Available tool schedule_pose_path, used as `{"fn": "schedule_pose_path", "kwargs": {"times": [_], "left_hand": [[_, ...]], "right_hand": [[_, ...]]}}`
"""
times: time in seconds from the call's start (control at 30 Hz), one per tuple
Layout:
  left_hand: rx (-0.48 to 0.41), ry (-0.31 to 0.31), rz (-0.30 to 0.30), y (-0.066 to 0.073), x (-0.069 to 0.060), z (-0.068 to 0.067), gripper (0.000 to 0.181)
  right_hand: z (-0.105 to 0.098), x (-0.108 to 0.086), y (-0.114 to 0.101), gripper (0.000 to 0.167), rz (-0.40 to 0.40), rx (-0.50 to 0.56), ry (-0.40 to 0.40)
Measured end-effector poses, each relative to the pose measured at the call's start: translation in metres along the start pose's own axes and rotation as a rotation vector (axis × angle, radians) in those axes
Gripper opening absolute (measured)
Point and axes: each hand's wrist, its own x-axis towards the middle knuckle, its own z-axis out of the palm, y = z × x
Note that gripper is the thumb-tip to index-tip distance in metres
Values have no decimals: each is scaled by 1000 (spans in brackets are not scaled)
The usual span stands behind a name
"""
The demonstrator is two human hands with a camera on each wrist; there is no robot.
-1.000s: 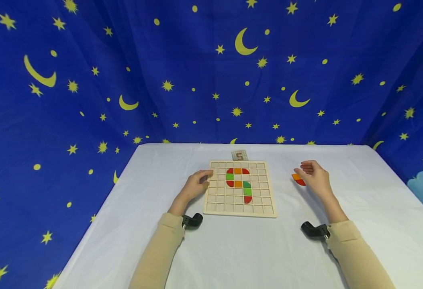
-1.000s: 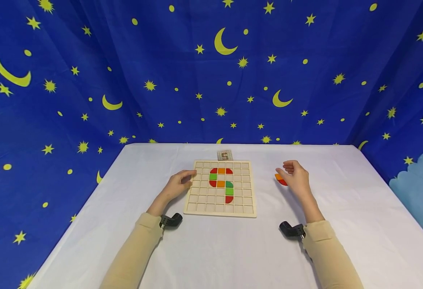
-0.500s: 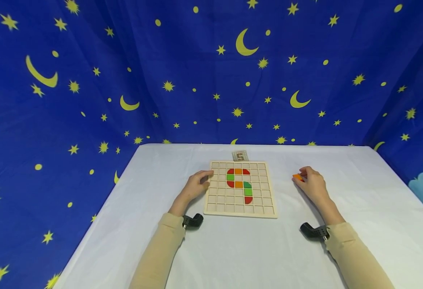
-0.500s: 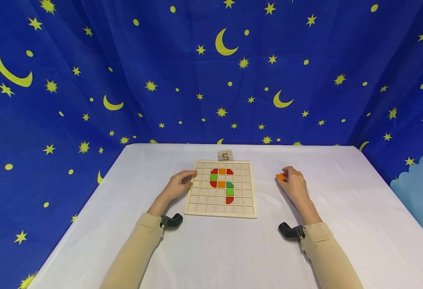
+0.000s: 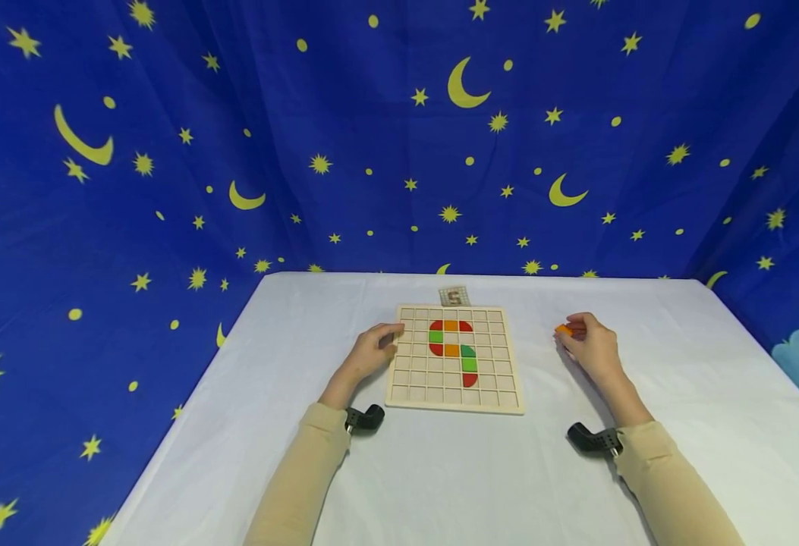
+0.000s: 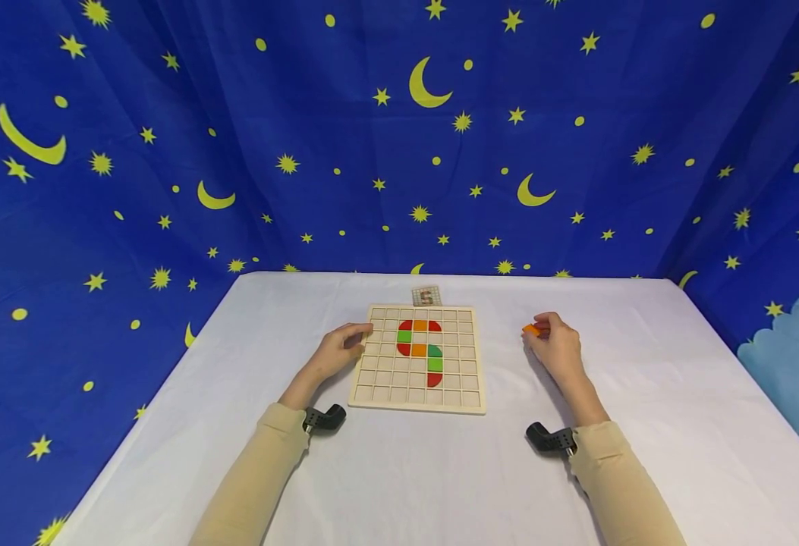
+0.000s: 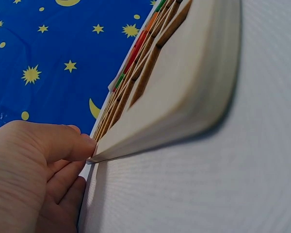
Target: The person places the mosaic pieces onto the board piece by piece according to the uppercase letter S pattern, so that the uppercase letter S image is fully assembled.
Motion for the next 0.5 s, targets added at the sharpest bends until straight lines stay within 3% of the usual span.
{"fn": "schedule_pose_path", "kwargs": {"times": [0.27, 0.5], "left_hand": [[1, -2, -4, -1, 0, 0, 42], [3, -8, 6, 0, 1, 0, 42]], "right_hand": [[-10, 9, -31, 38, 16, 104, -27], [2, 4, -69, 37, -96, 208, -84]]}}
